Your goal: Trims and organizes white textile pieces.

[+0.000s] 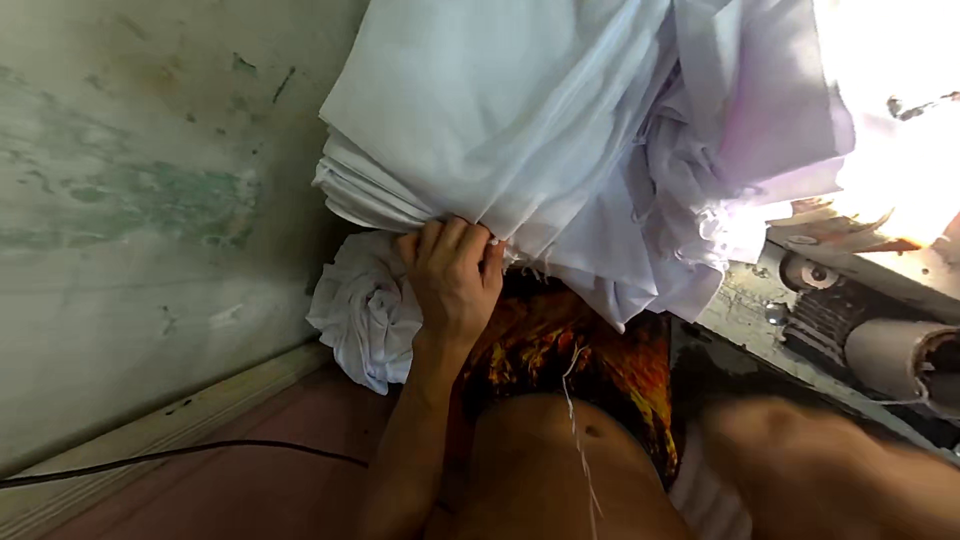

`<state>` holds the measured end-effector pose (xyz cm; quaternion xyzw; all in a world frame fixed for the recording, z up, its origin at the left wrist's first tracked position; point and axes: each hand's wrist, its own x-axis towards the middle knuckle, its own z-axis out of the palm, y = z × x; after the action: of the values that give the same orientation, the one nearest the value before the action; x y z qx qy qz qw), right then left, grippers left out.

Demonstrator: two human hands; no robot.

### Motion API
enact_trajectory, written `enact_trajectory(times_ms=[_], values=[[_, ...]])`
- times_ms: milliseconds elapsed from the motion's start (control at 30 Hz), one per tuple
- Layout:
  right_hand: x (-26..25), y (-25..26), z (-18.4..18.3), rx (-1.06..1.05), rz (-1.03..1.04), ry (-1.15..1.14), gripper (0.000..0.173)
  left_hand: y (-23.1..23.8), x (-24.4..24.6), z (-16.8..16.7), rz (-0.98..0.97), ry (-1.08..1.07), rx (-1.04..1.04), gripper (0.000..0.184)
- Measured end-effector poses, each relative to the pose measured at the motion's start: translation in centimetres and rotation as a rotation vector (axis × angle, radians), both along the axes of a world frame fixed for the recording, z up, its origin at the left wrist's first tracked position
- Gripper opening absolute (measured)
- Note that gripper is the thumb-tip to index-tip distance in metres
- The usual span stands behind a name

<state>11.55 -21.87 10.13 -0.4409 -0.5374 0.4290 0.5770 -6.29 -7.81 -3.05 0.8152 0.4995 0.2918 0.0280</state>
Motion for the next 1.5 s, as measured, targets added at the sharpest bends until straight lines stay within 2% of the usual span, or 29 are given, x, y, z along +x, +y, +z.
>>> enact_trajectory(times_ms=[33,133,200,300,567,733,900,1000,1267,1500], values=[[0.9,0.3,-2.6,-0.006,-0.021,-0.176,0.033,-0.6,-0.3,0.6,-0.082,-0.016,-0.048,0.033],[1.0,2.4,-8.3,-0.075,-0.160,-0.720,0.038,-2.4,-1.4,1.9,-0.247,-0.067,-0.139,0.036],[-0.2,3.4,-9.9,-0.014,-0.268,-0.896,0.027,-2.7,-2.1,2.5,-0.282,-0.081,-0.146,0.037],[-1.6,5.1,-10.5,0.102,-0.366,-1.018,0.017,-2.3,-2.4,3.0,-0.309,-0.066,-0.104,0.037],[-3.0,7.7,-10.9,0.229,-0.293,-0.947,0.017,-1.9,-2.8,3.4,-0.367,-0.040,-0.097,0.033],[-1.2,5.9,-12.4,0.169,-0.354,-0.966,0.017,-2.0,-3.7,3.3,-0.439,-0.099,-0.129,0.033],[-0.6,6.2,-12.1,0.145,-0.409,-1.000,0.018,-2.6,-2.7,3.0,-0.581,-0.205,-0.171,0.027],[-0.3,6.7,-11.7,0.134,-0.391,-1.024,0.019,-2.6,-2.4,2.9,-0.636,-0.291,-0.203,0.030],[-1.3,8.1,-11.3,0.232,-0.366,-0.967,0.019,-3.0,-2.0,3.5,-0.641,-0.401,-0.200,0.030],[-0.6,8.1,-11.4,0.296,-0.240,-0.993,0.019,-3.2,-2.7,3.4,-0.618,-0.435,-0.198,0.032]])
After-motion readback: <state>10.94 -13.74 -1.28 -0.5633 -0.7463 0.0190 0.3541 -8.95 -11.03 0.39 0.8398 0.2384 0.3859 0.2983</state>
